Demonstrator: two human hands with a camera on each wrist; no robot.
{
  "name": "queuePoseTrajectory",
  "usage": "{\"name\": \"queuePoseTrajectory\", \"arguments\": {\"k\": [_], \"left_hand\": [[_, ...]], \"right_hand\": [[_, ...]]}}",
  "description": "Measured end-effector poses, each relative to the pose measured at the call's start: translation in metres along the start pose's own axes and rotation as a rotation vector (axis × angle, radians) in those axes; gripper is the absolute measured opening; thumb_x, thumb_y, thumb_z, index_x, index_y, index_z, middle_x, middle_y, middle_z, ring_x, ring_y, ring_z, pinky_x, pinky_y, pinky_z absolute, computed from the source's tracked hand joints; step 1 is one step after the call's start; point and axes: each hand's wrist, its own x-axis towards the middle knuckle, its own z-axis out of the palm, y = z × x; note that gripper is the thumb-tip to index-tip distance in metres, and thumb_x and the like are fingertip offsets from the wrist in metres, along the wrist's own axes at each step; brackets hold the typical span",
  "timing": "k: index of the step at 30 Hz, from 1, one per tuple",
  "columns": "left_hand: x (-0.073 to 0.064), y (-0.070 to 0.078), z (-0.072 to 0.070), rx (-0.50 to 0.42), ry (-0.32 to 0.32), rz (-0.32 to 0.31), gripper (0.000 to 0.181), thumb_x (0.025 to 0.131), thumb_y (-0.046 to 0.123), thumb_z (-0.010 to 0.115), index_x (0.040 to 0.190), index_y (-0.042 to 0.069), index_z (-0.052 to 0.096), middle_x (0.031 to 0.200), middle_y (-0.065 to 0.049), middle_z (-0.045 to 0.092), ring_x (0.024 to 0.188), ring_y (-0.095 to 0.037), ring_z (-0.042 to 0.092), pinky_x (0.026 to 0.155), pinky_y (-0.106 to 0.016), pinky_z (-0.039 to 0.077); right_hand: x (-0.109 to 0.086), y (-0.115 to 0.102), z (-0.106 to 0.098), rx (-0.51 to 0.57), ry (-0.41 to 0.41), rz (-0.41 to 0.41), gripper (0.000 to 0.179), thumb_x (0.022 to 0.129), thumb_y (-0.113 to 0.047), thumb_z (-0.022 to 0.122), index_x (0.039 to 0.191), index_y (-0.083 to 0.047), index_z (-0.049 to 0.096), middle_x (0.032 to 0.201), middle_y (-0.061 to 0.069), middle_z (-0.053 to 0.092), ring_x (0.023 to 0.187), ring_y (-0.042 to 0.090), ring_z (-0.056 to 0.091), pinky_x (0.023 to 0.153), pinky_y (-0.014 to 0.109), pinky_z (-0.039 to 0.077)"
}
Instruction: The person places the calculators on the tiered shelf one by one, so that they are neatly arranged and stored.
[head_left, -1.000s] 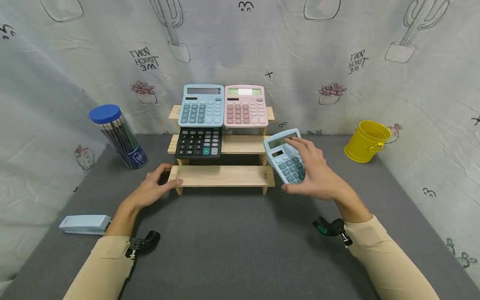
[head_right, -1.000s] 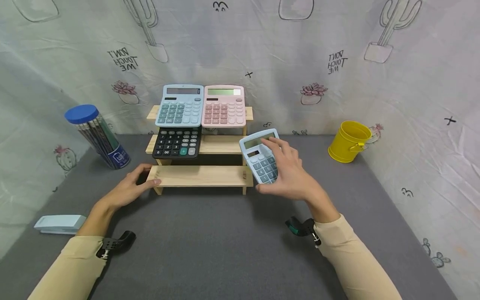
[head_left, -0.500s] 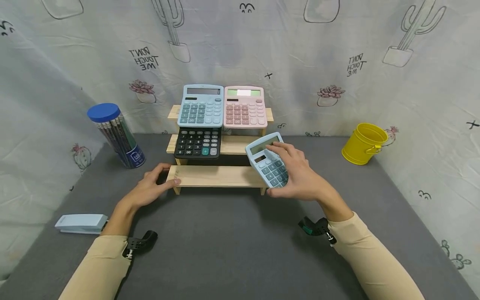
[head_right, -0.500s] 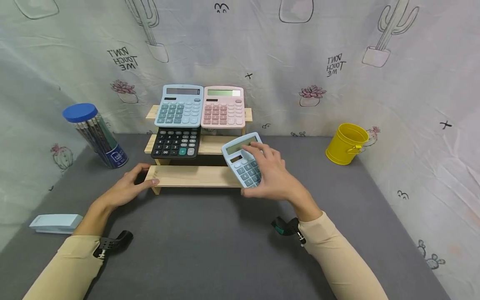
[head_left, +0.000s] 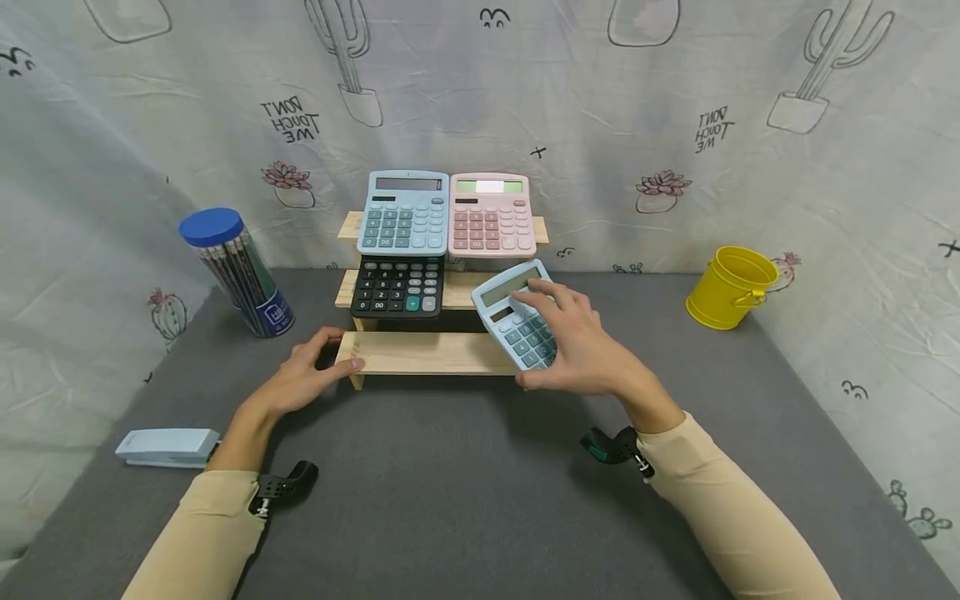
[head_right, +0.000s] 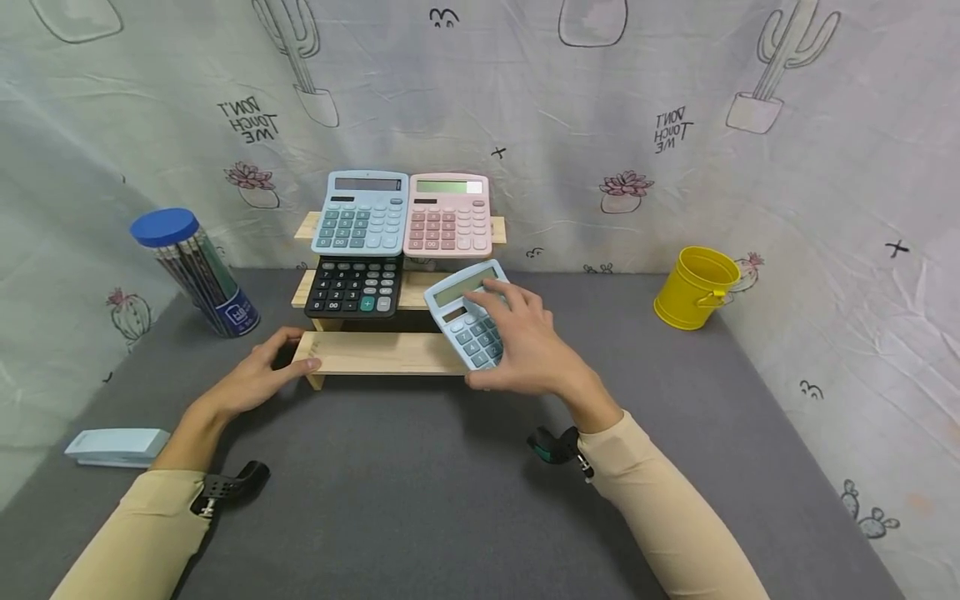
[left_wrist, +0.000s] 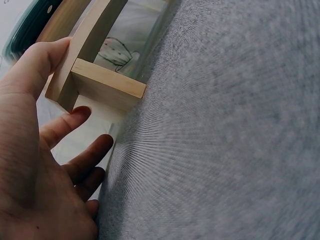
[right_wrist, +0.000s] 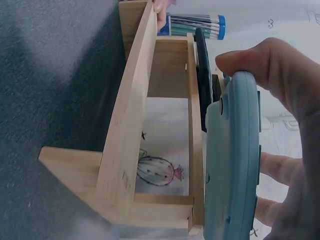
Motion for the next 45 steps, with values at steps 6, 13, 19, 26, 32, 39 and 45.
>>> {"name": "queuePoseTrajectory", "arguments": {"k": [6, 13, 19, 26, 32, 39, 45], "left_hand": [[-0.002, -0.003, 0.003, -0.007, 0.004, 0.004, 0.084, 0.095, 0.065, 0.06, 0.156, 0.015, 0.032, 0.159, -0.026, 0.03, 0.143, -0.049, 0.021, 0.105, -0.077, 0.023], [-0.002, -0.003, 0.003, -0.007, 0.004, 0.0, 0.085, 0.095, 0.065, 0.061, 0.156, 0.015, 0.032, 0.16, -0.026, 0.029, 0.144, -0.05, 0.02, 0.106, -0.077, 0.022], [-0.001, -0.002, 0.002, -0.012, 0.004, -0.002, 0.084, 0.094, 0.065, 0.061, 0.156, 0.015, 0.033, 0.158, -0.026, 0.031, 0.143, -0.049, 0.022, 0.105, -0.076, 0.023], [0.001, -0.003, 0.003, -0.006, 0.007, -0.006, 0.085, 0.094, 0.066, 0.061, 0.156, 0.015, 0.032, 0.158, -0.025, 0.031, 0.142, -0.049, 0.022, 0.105, -0.076, 0.024], [0.001, -0.001, 0.001, -0.011, 0.004, 0.012, 0.085, 0.095, 0.065, 0.061, 0.156, 0.014, 0.032, 0.158, -0.026, 0.031, 0.141, -0.049, 0.024, 0.105, -0.075, 0.024], [0.0, -0.002, -0.003, -0.032, 0.007, 0.041, 0.083, 0.095, 0.06, 0.064, 0.155, 0.011, 0.034, 0.155, -0.026, 0.035, 0.141, -0.047, 0.029, 0.108, -0.073, 0.025], [0.001, -0.004, -0.001, -0.056, 0.019, 0.103, 0.076, 0.097, 0.053, 0.066, 0.151, 0.006, 0.039, 0.15, -0.024, 0.044, 0.138, -0.043, 0.038, 0.111, -0.067, 0.027]], "right_hand": [[0.011, -0.007, 0.005, 0.003, -0.006, 0.021, 0.087, 0.075, -0.043, 0.083, 0.152, -0.023, 0.048, 0.169, 0.007, 0.022, 0.146, 0.048, 0.021, 0.105, 0.071, 0.025], [0.022, -0.012, 0.012, -0.029, 0.03, 0.054, 0.089, 0.076, -0.06, 0.082, 0.15, -0.023, 0.051, 0.168, 0.006, 0.027, 0.147, 0.047, 0.025, 0.109, 0.069, 0.027], [0.03, -0.018, 0.019, -0.054, 0.053, 0.109, 0.09, 0.077, -0.065, 0.08, 0.152, -0.025, 0.049, 0.169, 0.007, 0.026, 0.149, 0.049, 0.022, 0.111, 0.07, 0.026], [0.04, -0.026, 0.025, -0.135, 0.046, 0.171, 0.091, 0.083, -0.074, 0.068, 0.158, -0.028, 0.042, 0.17, 0.009, 0.023, 0.155, 0.049, 0.011, 0.112, 0.072, 0.025], [0.038, -0.023, 0.016, -0.106, -0.03, 0.136, 0.093, 0.086, -0.07, 0.068, 0.161, -0.025, 0.036, 0.172, 0.013, 0.013, 0.155, 0.05, 0.002, 0.116, 0.071, 0.021], [0.035, -0.016, 0.005, 0.004, -0.074, 0.045, 0.092, 0.082, -0.047, 0.085, 0.158, -0.018, 0.042, 0.171, 0.018, 0.013, 0.154, 0.052, 0.004, 0.119, 0.066, 0.018], [0.043, -0.016, 0.019, -0.061, 0.044, 0.068, 0.09, 0.081, -0.058, 0.083, 0.154, -0.02, 0.048, 0.167, 0.017, 0.027, 0.151, 0.051, 0.018, 0.116, 0.065, 0.027]]}}
